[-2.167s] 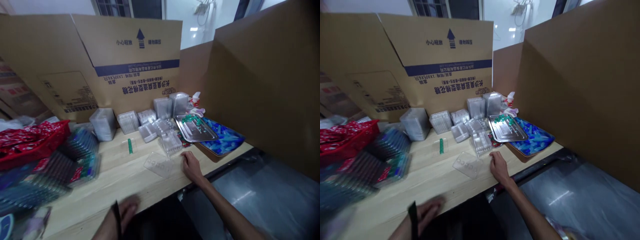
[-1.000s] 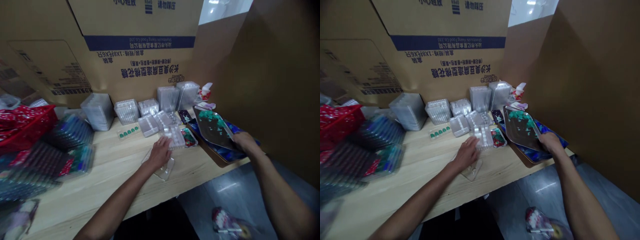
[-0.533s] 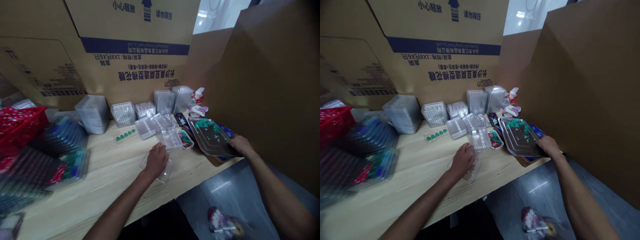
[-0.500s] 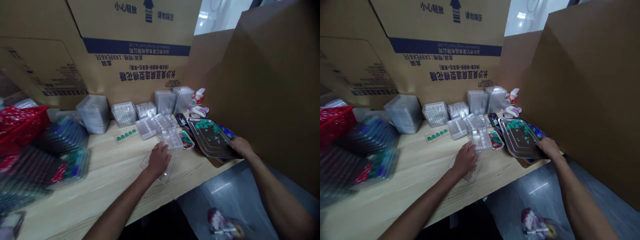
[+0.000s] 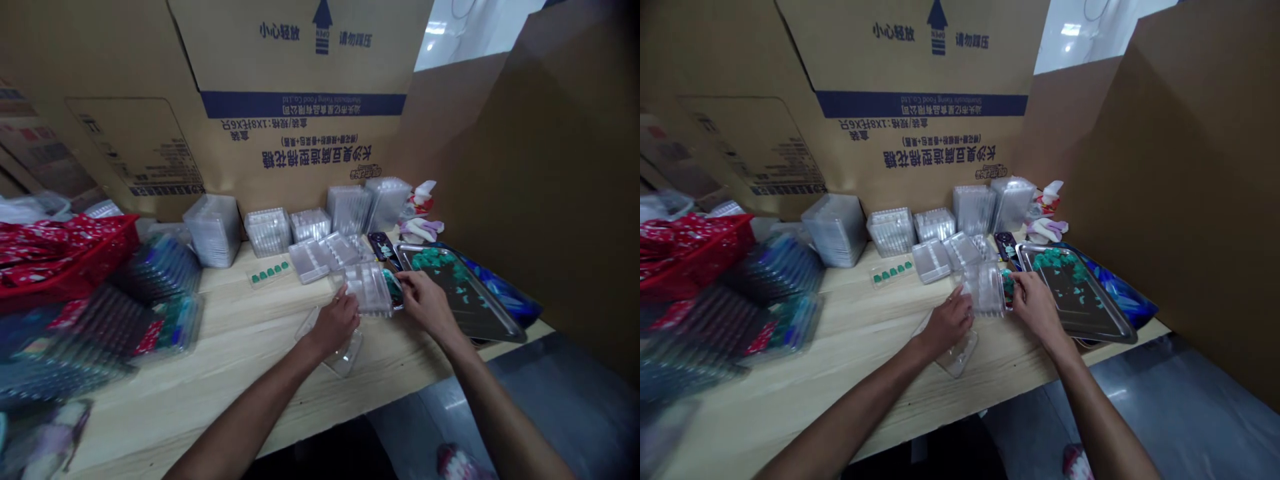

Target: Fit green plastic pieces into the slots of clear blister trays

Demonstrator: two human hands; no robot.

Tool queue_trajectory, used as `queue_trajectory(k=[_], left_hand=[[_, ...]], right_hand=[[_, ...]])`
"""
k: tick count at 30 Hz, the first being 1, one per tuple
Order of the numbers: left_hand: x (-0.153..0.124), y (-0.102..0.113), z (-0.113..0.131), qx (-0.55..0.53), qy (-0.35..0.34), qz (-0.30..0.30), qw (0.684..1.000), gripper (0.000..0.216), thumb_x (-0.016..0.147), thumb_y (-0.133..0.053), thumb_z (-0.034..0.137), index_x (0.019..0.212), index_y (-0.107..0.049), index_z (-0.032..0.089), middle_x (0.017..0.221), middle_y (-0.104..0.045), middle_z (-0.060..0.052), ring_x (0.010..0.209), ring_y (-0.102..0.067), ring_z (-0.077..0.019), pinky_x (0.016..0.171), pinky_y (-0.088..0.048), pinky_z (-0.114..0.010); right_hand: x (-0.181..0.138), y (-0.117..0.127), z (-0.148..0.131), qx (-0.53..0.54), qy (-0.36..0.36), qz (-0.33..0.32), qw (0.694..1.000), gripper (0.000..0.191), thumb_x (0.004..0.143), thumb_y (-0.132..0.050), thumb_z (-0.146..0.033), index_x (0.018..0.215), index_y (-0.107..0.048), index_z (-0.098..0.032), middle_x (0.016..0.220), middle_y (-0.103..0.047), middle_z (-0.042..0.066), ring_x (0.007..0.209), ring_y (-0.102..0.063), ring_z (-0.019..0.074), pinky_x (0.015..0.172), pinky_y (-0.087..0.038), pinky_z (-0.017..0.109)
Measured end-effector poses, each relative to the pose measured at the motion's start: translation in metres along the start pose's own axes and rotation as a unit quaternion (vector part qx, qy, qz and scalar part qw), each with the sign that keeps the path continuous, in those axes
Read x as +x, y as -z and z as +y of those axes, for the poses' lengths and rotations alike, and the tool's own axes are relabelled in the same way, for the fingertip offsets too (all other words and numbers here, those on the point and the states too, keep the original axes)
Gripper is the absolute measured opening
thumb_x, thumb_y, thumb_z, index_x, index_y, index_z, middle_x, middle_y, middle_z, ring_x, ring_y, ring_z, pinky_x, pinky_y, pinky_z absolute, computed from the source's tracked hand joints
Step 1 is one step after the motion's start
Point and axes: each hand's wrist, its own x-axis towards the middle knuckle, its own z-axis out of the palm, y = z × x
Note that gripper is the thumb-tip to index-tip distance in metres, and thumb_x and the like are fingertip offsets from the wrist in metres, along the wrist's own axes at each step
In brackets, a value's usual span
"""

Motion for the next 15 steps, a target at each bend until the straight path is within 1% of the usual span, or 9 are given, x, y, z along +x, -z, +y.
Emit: queue_trajectory(k=[2, 4, 6, 7, 9, 10, 12, 15], left_hand=[[-0.002, 0.016, -0.010, -0.024, 0.006, 0.048, 0.999, 0.016, 0.095, -0.047, 0.021, 0.109, -0.055, 0.020, 0.120, -0.066, -0.010, 0.130, -0.054, -0.0220, 0.114, -0.042, -0.045], [0.002, 0.035, -0.028, -0.026, 0.040, 0.101, 0.994, 0.015, 0.094, -0.050, 0.023, 0.108, -0.057, 0.020, 0.121, -0.066, -0.009, 0.134, -0.050, -0.0232, 0.114, -0.042, -0.044], [0.013, 0.052, -0.051, -0.012, 0.093, 0.144, 0.985, 0.013, 0.092, -0.055, 0.024, 0.104, -0.058, 0.020, 0.121, -0.066, -0.010, 0.138, -0.045, -0.0253, 0.114, -0.041, -0.045], [0.020, 0.059, -0.062, -0.004, 0.120, 0.149, 0.982, 0.014, 0.090, -0.058, 0.024, 0.104, -0.058, 0.019, 0.121, -0.066, -0.011, 0.138, -0.045, -0.0264, 0.115, -0.039, -0.047], [0.035, 0.066, -0.079, 0.012, 0.156, 0.130, 0.979, 0.015, 0.088, -0.061, 0.022, 0.102, -0.058, 0.019, 0.117, -0.066, -0.011, 0.136, -0.046, -0.0280, 0.114, -0.038, -0.049], [0.043, 0.066, -0.085, 0.018, 0.162, 0.112, 0.980, 0.015, 0.087, -0.061, 0.021, 0.102, -0.058, 0.018, 0.116, -0.066, -0.011, 0.136, -0.046, -0.0285, 0.113, -0.039, -0.049], [0.057, 0.061, -0.089, 0.027, 0.152, 0.068, 0.986, 0.015, 0.087, -0.059, 0.018, 0.102, -0.058, 0.017, 0.117, -0.065, -0.012, 0.138, -0.043, -0.0289, 0.111, -0.040, -0.047], [0.074, 0.045, -0.088, 0.042, 0.138, 0.005, 0.990, 0.016, 0.089, -0.054, 0.015, 0.104, -0.058, 0.016, 0.120, -0.063, -0.013, 0.140, -0.040, -0.0282, 0.109, -0.041, -0.044]], right_hand=[[-0.003, -0.006, -0.006, 0.017, -0.024, 0.021, 0.999, 0.032, 0.087, -0.041, -0.024, 0.108, -0.064, -0.018, 0.104, -0.066, 0.011, 0.085, -0.062, 0.0215, 0.075, -0.048, 0.032], [-0.007, -0.011, -0.006, 0.026, -0.035, 0.029, 0.999, 0.031, 0.087, -0.041, -0.023, 0.108, -0.064, -0.018, 0.104, -0.067, 0.011, 0.087, -0.062, 0.0221, 0.077, -0.048, 0.032], [-0.014, -0.020, -0.006, 0.027, -0.025, 0.008, 0.999, 0.030, 0.087, -0.041, -0.019, 0.105, -0.064, -0.019, 0.101, -0.067, 0.010, 0.089, -0.063, 0.0225, 0.080, -0.049, 0.033], [-0.019, -0.025, -0.007, 0.022, -0.013, -0.012, 1.000, 0.030, 0.087, -0.040, -0.017, 0.104, -0.064, -0.019, 0.100, -0.067, 0.010, 0.091, -0.063, 0.0226, 0.081, -0.049, 0.033], [-0.029, -0.040, -0.012, 0.006, 0.021, -0.061, 0.998, 0.033, 0.084, -0.040, -0.010, 0.104, -0.065, -0.018, 0.101, -0.066, 0.011, 0.096, -0.062, 0.0233, 0.086, -0.048, 0.034], [-0.034, -0.048, -0.016, -0.005, 0.041, -0.086, 0.995, 0.035, 0.082, -0.041, -0.008, 0.105, -0.066, -0.016, 0.103, -0.066, 0.012, 0.100, -0.061, 0.0240, 0.089, -0.048, 0.035], [-0.043, -0.064, -0.026, -0.029, 0.068, -0.121, 0.990, 0.041, 0.080, -0.043, -0.004, 0.113, -0.065, -0.014, 0.114, -0.063, 0.015, 0.109, -0.058, 0.0260, 0.096, -0.045, 0.038], [-0.051, -0.082, -0.040, -0.072, 0.066, -0.154, 0.983, 0.046, 0.079, -0.046, -0.004, 0.122, -0.061, -0.010, 0.126, -0.059, 0.020, 0.119, -0.052, 0.0294, 0.102, -0.042, 0.043]])
